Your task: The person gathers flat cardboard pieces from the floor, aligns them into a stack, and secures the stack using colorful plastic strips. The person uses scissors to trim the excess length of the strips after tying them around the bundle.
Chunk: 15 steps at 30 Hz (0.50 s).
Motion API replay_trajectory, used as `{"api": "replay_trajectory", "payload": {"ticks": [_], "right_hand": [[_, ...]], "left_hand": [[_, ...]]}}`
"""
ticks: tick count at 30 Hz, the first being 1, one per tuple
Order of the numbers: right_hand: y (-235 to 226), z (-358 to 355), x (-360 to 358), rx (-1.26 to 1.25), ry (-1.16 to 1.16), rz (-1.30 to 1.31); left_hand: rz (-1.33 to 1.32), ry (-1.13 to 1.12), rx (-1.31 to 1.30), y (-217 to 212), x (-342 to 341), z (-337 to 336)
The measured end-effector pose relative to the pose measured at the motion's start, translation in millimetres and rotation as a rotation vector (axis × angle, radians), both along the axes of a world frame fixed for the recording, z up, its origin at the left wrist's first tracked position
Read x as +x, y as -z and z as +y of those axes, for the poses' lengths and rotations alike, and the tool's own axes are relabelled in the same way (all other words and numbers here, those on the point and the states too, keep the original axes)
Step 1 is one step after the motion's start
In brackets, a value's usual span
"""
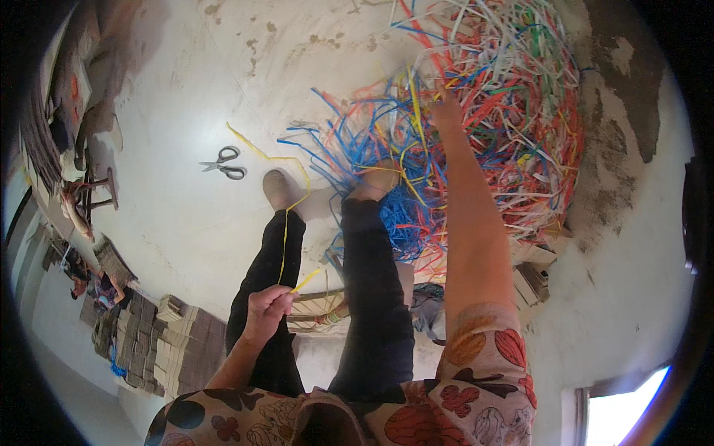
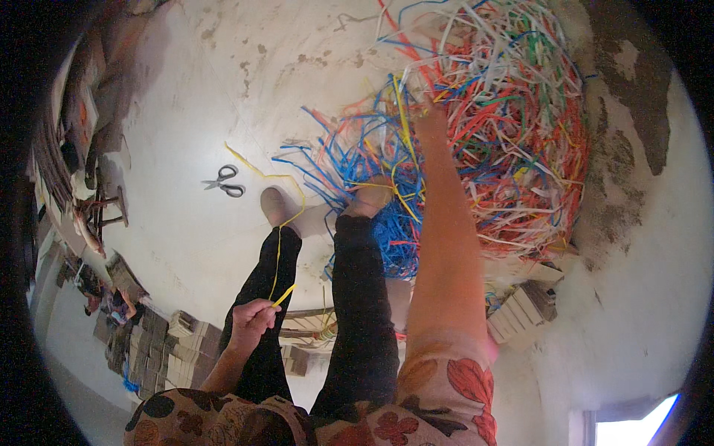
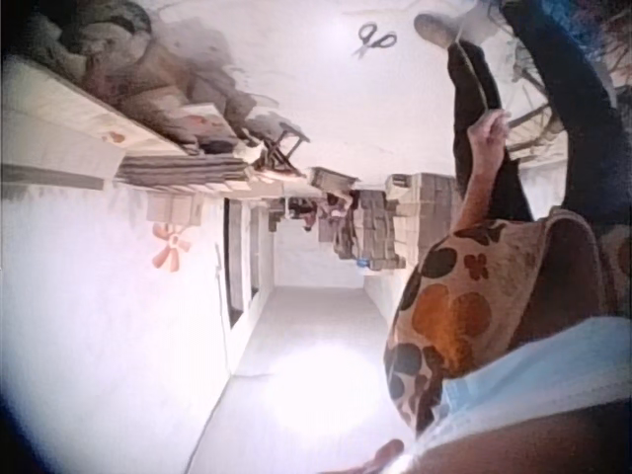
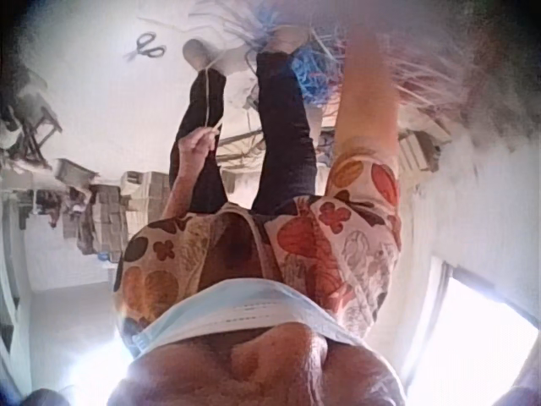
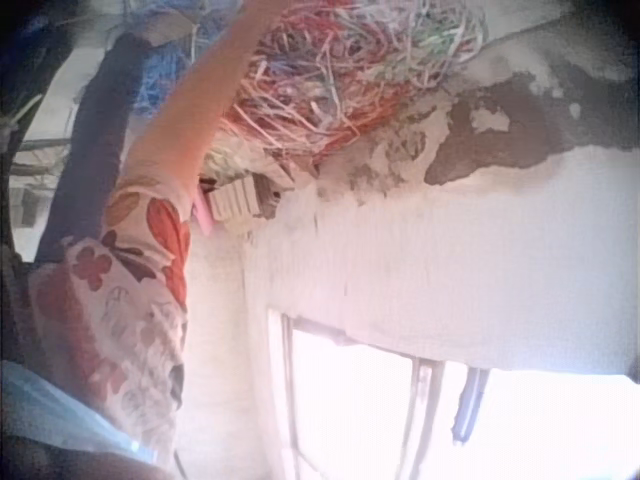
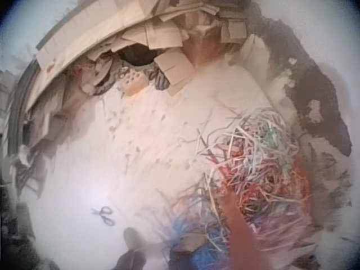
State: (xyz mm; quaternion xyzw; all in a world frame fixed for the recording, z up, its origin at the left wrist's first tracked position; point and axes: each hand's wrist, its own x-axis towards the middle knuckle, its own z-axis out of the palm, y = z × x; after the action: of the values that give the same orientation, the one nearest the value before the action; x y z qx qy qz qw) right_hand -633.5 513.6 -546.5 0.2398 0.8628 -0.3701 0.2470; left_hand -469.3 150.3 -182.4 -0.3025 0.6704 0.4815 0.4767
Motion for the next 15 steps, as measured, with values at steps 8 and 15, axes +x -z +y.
{"api": "replay_trajectory", "payload": {"ticks": [8, 15], "right_hand": [[-22, -1, -4, -0.382, 0.655, -0.028], [-105, 13, 59, -0.553, 0.994, 0.055]], "left_hand": [[-0.023, -0.052, -0.1, 7, 2, -15], [0.088, -0.028, -0.005, -6, 3, -18]]}}
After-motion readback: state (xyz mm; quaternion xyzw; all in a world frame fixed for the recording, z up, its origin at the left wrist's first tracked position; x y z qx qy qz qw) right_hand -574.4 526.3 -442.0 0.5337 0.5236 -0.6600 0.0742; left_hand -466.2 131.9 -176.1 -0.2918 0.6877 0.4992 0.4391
